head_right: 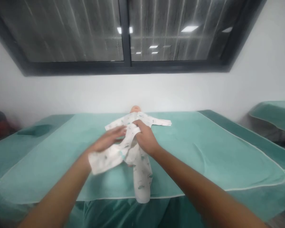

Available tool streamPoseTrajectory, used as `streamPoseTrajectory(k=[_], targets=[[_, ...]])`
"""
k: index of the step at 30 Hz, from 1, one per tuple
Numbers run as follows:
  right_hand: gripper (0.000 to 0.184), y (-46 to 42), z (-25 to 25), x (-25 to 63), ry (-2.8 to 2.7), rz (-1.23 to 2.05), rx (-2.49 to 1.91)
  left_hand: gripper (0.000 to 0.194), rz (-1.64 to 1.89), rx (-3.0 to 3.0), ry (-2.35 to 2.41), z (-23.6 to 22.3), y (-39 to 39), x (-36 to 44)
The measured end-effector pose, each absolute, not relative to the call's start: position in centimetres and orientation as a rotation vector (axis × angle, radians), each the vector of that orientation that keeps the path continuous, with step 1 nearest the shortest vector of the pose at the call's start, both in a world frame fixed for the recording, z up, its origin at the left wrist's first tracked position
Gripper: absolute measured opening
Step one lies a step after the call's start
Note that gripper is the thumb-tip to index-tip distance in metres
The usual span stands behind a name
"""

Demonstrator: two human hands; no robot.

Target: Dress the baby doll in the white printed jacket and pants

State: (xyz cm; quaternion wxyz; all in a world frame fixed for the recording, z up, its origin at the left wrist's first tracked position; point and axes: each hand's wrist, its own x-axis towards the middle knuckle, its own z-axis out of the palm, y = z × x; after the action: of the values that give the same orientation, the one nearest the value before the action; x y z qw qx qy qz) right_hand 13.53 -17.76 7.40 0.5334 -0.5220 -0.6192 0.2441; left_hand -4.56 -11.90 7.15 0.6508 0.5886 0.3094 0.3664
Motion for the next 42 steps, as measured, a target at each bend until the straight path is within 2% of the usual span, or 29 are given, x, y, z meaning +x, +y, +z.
streamPoseTrajectory(k=[3,7,12,15,19,23,26,30,35,38,42], targets=[[0.024,-18.1,7.7,12.6,-1.540,0.581,-1.205,0.031,0.659,1.430,0.695,4.8,-13.0,-2.9],[0.029,-19.1,7.9,13.4,-1.684,0.696,-1.160,0.023,0.638,1.425,0.584,4.5,-12.9,-2.8],[0.045,-20.2,8.2,16.6,-1.962,1.202,-0.923,0.014,0.840,1.462,0.618,6.0,-11.8,-3.6],[0.045,-19.8,7.4,17.6,-1.776,1.337,-0.815,0.009,1.034,1.353,0.636,7.1,-11.9,-3.3],[0.036,-18.1,5.6,16.6,-1.490,1.151,-1.003,0.011,1.210,1.208,0.578,8.9,-12.6,-2.4],[0.028,-17.3,5.3,14.2,-1.566,1.024,-1.142,0.013,1.255,1.169,0.536,10.4,-13.4,-2.0],[0.023,-17.9,5.5,12.8,-1.658,0.974,-1.141,0.015,1.355,1.112,0.525,10.8,-13.8,-2.2],[0.021,-19.3,5.7,12.5,-1.822,1.098,-1.086,0.013,1.477,1.128,0.627,10.9,-14.0,-3.1],[0.019,-18.8,7.8,13.7,-1.676,1.001,-0.954,0.011,1.783,1.336,0.838,11.4,-14.3,-3.6],[0.020,-17.9,10.1,14.6,-1.699,0.970,-0.906,0.013,1.444,1.649,0.760,11.7,-14.7,-3.2],[0.026,-17.2,11.8,15.9,-1.640,1.006,-0.923,0.030,0.914,1.730,0.630,11.2,-14.8,-3.3]])
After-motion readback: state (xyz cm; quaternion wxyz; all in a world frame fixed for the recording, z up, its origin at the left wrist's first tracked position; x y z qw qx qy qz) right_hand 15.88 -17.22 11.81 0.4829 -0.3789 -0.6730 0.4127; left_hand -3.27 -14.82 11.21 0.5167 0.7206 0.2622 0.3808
